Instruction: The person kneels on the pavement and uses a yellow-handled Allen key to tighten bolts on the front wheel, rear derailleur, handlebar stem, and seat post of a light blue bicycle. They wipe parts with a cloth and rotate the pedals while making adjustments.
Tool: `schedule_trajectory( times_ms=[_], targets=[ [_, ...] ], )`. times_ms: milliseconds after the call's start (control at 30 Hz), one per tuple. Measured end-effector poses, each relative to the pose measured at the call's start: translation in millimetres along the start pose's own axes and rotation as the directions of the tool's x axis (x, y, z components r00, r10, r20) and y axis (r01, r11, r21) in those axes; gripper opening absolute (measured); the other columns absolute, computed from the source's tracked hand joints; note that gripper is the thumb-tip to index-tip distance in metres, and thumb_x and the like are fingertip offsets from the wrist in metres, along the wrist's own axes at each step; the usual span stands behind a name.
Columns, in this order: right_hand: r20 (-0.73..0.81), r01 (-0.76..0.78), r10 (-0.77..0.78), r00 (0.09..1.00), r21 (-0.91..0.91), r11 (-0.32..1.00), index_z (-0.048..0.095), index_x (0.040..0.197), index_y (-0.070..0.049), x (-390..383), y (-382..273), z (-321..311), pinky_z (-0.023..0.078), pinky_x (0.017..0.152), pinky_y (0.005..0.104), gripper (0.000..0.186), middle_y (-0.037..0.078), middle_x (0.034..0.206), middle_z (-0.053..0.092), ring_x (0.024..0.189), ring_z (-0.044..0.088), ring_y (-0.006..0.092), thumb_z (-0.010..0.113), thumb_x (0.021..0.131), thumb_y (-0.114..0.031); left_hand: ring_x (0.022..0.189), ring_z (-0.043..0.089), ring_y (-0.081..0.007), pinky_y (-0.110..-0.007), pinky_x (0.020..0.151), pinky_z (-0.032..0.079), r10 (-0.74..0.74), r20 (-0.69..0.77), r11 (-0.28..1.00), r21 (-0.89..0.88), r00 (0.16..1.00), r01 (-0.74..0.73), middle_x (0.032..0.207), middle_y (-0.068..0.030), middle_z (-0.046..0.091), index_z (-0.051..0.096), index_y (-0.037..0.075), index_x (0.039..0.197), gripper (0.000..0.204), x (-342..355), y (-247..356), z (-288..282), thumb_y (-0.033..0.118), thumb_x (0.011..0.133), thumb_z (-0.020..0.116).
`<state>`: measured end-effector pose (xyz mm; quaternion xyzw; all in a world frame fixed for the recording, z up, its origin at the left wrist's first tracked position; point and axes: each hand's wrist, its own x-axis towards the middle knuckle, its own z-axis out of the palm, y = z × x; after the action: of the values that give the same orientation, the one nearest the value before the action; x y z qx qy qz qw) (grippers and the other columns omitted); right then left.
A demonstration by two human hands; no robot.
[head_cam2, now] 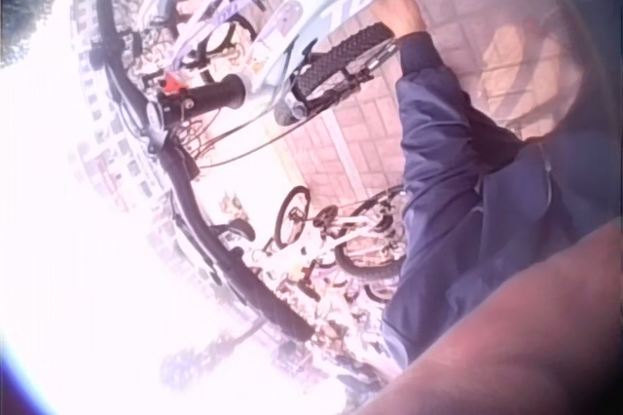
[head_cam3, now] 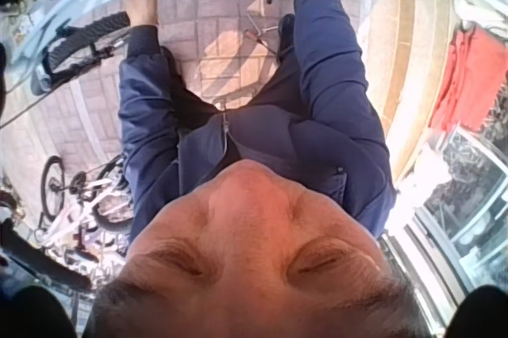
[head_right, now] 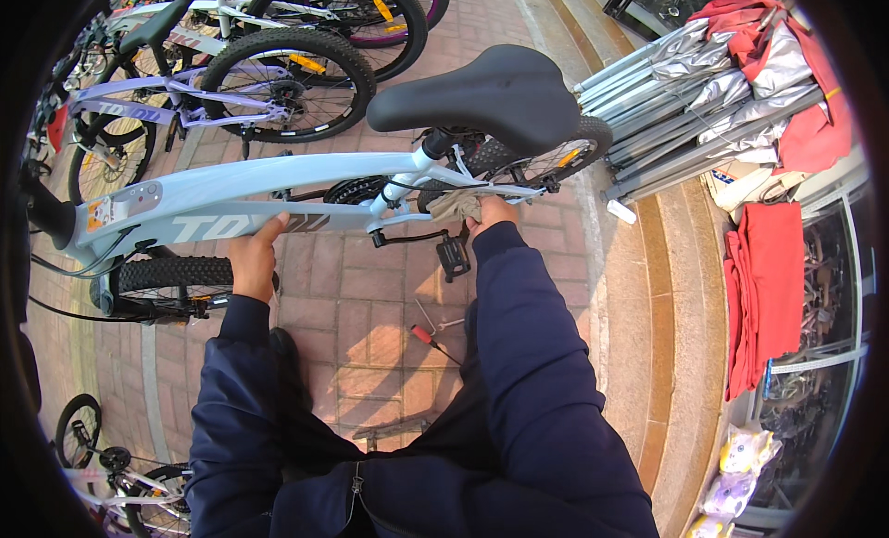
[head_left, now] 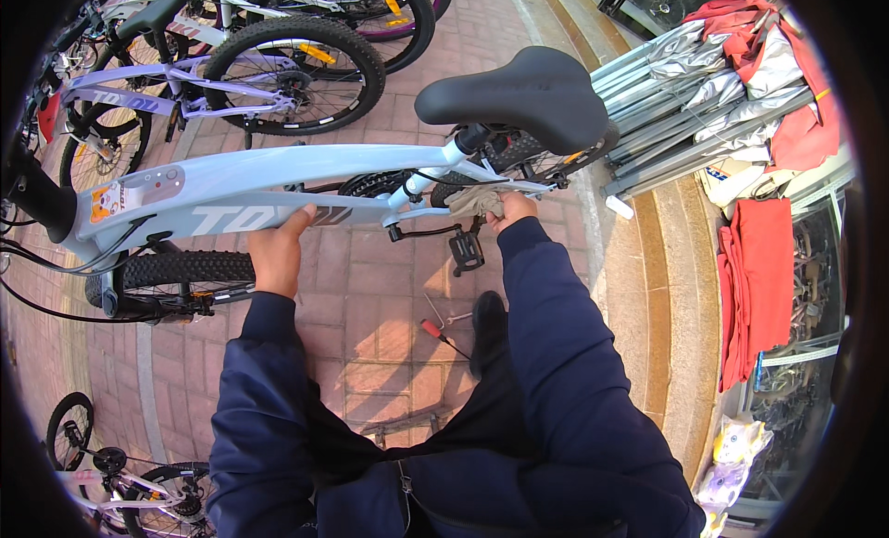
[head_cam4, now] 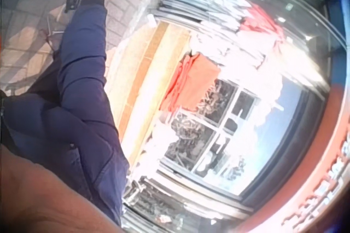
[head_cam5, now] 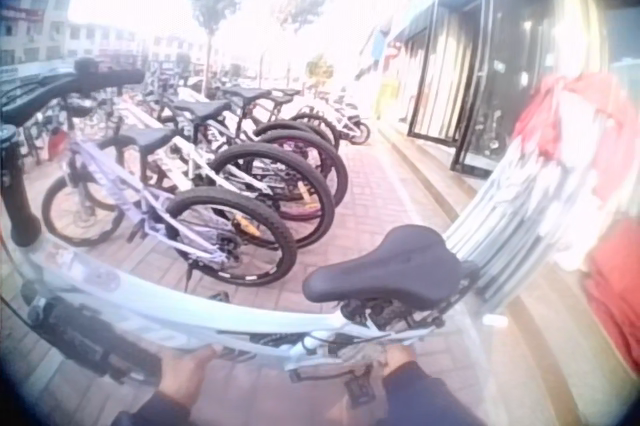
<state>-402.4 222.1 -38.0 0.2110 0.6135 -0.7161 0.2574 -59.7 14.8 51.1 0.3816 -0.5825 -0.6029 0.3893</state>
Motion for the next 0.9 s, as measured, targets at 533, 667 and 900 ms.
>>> schedule_trajectory(
  times_ms=[533,667,900],
  targets=[
    [0.602,0.869,-0.629,0.493,-0.377,0.32,0.068,0.112,0.003,-75,-40,7,0.053,0.078,0.0343,0.035,0.013,0.098,0.073,0.085,0.068,0.0232,0.071,0.081,-0.011,0.098,0.062,-0.0191,-0.033,0.092,0.046,-0.154,-0.041,0.988,-0.025,0.987,0.153,0.105,-0.0092,0.067,0.065,-0.003,0.111,0.032,-2,5,3,0.013,0.085,0.075],
    [0.363,0.723,-0.689,0.628,-0.599,0.343,0.071,0.105,-0.001,-38,-51,-23,0.054,0.08,0.0393,0.03,0.016,0.096,0.074,0.089,0.071,0.0313,0.073,0.079,-0.015,0.103,0.061,-0.0192,-0.032,0.094,0.046,-0.182,-0.031,0.983,-0.019,0.983,0.181,0.11,-0.0095,0.066,0.064,-0.004,0.116,0.035,-1,6,3,0.011,0.086,0.075],
    [0.087,0.576,-0.832,0.548,-0.76,0.3,0.067,0.104,-0.001,-3,-45,-39,0.053,0.085,0.0479,0.028,0.023,0.098,0.073,0.094,0.069,0.042,0.063,0.078,-0.009,0.106,0.061,-0.02,-0.033,0.096,0.046,-0.151,-0.03,0.988,-0.03,0.988,0.15,0.115,-0.0099,0.066,0.062,-0.004,0.119,0.038,0,2,2,0.009,0.086,0.075]
  ],
)
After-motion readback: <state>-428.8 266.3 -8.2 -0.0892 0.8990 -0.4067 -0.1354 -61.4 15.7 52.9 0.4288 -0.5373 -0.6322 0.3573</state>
